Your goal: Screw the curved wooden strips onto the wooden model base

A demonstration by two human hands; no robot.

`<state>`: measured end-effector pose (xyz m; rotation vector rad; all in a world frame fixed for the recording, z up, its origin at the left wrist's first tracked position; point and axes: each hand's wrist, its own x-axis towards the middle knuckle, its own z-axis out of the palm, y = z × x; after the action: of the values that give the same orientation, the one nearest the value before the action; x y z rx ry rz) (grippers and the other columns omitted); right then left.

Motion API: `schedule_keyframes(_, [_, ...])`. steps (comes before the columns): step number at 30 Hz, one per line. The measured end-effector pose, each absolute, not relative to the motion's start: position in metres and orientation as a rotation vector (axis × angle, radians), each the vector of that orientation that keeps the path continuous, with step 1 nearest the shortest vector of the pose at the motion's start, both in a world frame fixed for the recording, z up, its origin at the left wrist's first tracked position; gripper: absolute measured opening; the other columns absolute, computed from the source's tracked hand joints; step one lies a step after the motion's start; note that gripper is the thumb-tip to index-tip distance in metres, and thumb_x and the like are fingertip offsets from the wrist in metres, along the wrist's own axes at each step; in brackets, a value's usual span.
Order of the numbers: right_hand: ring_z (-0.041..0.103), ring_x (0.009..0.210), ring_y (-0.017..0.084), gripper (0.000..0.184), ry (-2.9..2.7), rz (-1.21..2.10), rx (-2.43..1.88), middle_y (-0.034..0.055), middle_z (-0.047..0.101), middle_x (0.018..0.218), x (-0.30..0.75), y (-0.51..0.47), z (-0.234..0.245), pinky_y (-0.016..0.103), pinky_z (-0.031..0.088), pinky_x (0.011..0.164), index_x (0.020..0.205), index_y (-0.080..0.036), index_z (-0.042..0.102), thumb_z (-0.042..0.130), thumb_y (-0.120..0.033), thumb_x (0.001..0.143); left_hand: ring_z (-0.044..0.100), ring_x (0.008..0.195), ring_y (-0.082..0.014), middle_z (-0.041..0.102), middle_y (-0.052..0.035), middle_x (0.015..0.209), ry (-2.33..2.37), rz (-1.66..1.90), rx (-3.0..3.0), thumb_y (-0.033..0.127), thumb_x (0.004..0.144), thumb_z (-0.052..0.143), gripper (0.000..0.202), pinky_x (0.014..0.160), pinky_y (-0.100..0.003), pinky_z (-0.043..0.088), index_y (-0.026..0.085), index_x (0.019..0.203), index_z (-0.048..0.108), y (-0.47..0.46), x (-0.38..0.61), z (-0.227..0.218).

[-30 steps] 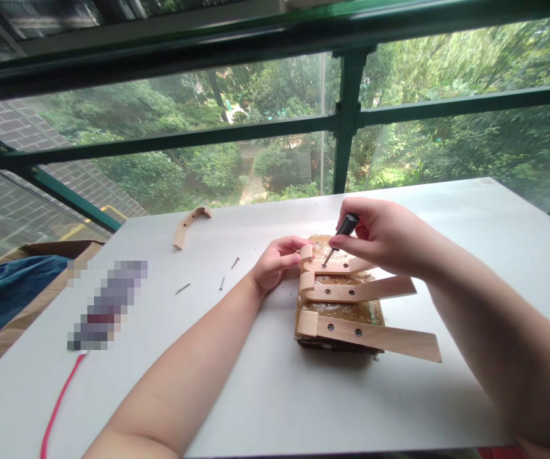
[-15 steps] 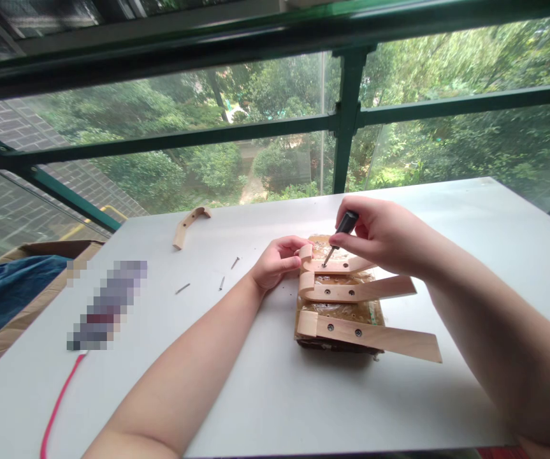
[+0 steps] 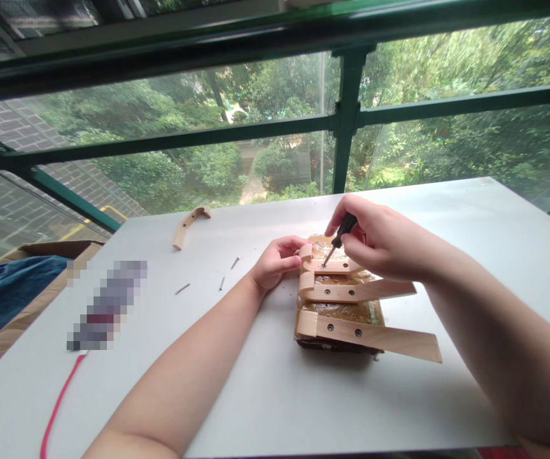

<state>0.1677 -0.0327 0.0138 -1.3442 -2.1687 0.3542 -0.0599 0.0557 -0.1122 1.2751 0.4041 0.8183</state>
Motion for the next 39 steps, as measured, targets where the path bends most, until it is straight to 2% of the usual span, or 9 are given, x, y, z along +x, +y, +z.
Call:
schedule_keyframes(3, [0.059,0.075,0.016,0.028,-2.150,0.472,-1.287,0.0030,0.068,0.089,0.1669,-0.0340,0.0150,0.027,0.041,0.065,0.102,-0.021,0.058,0.046,-0.006,0.082,0.067,0.092,-0.0230,0.072,-0.0078,0.092,0.408,0.821,1.266,0.040,0.064,0.088,0.044,0.085,-0.034,0.051,0.016,0.099,0.074,0.0560,-0.0595,-0.1128])
schedule_keyframes(7, [0.065,0.086,0.019,0.029,-2.180,0.568,-1.233,0.0056,0.073,0.102,0.1696,-0.0341,0.0162,0.030,0.046,0.072,0.108,-0.022,0.056,0.047,-0.007,0.084,0.067,0.090,-0.0232,0.072,-0.0078,0.091,0.420,0.829,1.266,0.041,0.063,0.088,0.045,0.084,-0.034,0.051,0.015,0.097,0.074,0.0560,-0.0593,-0.1138])
schedule_keyframes(17, [0.069,0.089,0.019,0.029,-2.194,0.508,-1.289,0.0064,0.075,0.110,0.1722,-0.0325,0.0163,0.031,0.050,0.075,0.116,-0.024,0.054,0.049,-0.012,0.090,0.065,0.093,-0.0235,0.071,-0.0086,0.093,0.421,0.828,1.290,0.041,0.065,0.087,0.043,0.084,-0.033,0.050,0.015,0.097,0.074,0.0557,-0.0594,-0.1127])
schedule_keyframes(22, [0.063,0.076,0.017,0.019,-2.191,0.421,-1.324,0.0039,0.073,0.096,0.1739,-0.0319,0.0168,0.030,0.045,0.067,0.109,-0.023,0.060,0.055,-0.022,0.091,0.065,0.093,-0.0232,0.071,-0.0083,0.092,0.418,0.831,1.299,0.041,0.066,0.086,0.043,0.084,-0.033,0.050,0.015,0.098,0.074,0.0561,-0.0597,-0.1134])
schedule_keyframes(25, [0.055,0.064,0.013,0.011,-2.210,0.406,-1.344,0.0003,0.067,0.079,0.1745,-0.0333,0.0199,0.027,0.040,0.060,0.098,-0.023,0.064,0.058,-0.028,0.091,0.065,0.090,-0.0222,0.071,-0.0079,0.091,0.418,0.826,1.292,0.041,0.066,0.086,0.043,0.083,-0.033,0.050,0.015,0.097,0.074,0.0559,-0.0595,-0.1129])
schedule_keyframes(29, [0.046,0.054,0.011,0.011,-2.211,0.410,-1.367,-0.0031,0.057,0.064,0.1738,-0.0335,0.0229,0.027,0.034,0.056,0.089,-0.023,0.066,0.061,-0.033,0.090,0.067,0.091,-0.0233,0.072,-0.0098,0.097,0.415,0.832,1.289,0.042,0.065,0.087,0.042,0.084,-0.034,0.051,0.015,0.095,0.075,0.0553,-0.0588,-0.1118])
schedule_keyframes(35, [0.041,0.052,0.010,0.018,-2.145,0.413,-1.381,-0.0047,0.050,0.059,0.1722,-0.0307,0.0212,0.027,0.031,0.054,0.080,-0.022,0.061,0.065,-0.038,0.088,0.065,0.093,-0.0235,0.071,-0.0096,0.095,0.411,0.854,1.301,0.043,0.064,0.087,0.043,0.085,-0.034,0.051,0.015,0.096,0.076,0.0567,-0.0591,-0.1135])
schedule_keyframes(39, [0.042,0.054,0.010,0.022,-2.083,0.430,-1.404,-0.0044,0.051,0.060,0.1699,-0.0309,0.0198,0.027,0.031,0.052,0.077,-0.022,0.058,0.067,-0.040,0.086,0.065,0.095,-0.0227,0.071,-0.0084,0.092,0.387,0.851,1.313,0.041,0.067,0.086,0.041,0.087,-0.033,0.050,0.015,0.098,0.075,0.0577,-0.0596,-0.1151])
